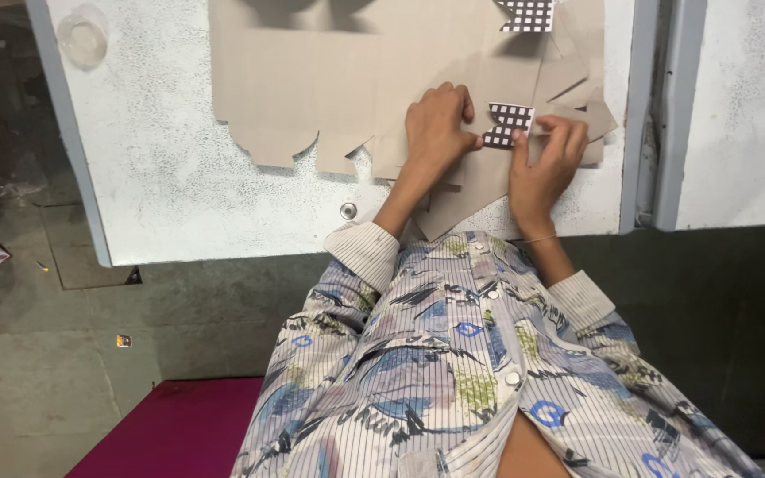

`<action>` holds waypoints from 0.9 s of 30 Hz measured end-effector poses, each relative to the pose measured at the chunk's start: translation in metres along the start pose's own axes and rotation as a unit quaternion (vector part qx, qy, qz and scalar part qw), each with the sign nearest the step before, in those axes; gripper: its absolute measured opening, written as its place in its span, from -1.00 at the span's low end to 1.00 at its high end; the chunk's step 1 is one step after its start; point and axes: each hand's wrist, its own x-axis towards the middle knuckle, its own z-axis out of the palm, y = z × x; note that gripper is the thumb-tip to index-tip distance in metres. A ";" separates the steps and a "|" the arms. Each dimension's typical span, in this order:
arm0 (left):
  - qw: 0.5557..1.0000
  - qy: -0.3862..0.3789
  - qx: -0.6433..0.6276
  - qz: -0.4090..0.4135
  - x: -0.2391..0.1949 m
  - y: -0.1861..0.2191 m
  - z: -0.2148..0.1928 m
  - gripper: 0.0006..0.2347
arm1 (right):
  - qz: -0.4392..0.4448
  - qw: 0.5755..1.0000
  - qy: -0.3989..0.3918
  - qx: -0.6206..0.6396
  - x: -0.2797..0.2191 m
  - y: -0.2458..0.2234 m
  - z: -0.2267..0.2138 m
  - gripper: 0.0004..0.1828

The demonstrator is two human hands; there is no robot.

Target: The person assembles a flat-packed cardboard box by folding the side flaps and securing them with patterned adhesive tape. The box is labeled 'Happy Moments' and is fully assembled by the end of the clip.

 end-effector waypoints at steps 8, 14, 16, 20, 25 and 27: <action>0.999 0.006 -0.029 0.011 -0.006 -0.005 -0.004 -0.64 | 0.061 0.994 -0.028 -0.080 0.016 0.011 0.004 -0.60; 0.998 -0.007 -0.057 0.009 -0.010 -0.010 -0.009 -0.71 | 0.072 0.993 -0.033 -0.083 0.021 0.008 0.003 -0.59; 0.998 -0.006 -0.058 0.002 -0.013 -0.011 -0.010 -0.68 | 0.062 0.994 -0.027 -0.085 0.020 0.005 0.004 -0.61; 0.999 0.010 -0.051 -0.016 -0.012 -0.006 -0.009 -0.66 | 0.045 0.995 -0.008 -0.087 0.015 -0.006 0.009 -0.72; 0.998 0.050 -0.047 -0.003 -0.014 -0.006 -0.002 -0.66 | -0.087 0.992 -0.045 -0.077 -0.011 -0.026 0.004 -0.86; 0.997 0.058 -0.049 -0.002 -0.012 -0.006 0.000 -0.67 | -0.119 0.984 -0.108 -0.076 -0.018 -0.031 -0.002 -0.73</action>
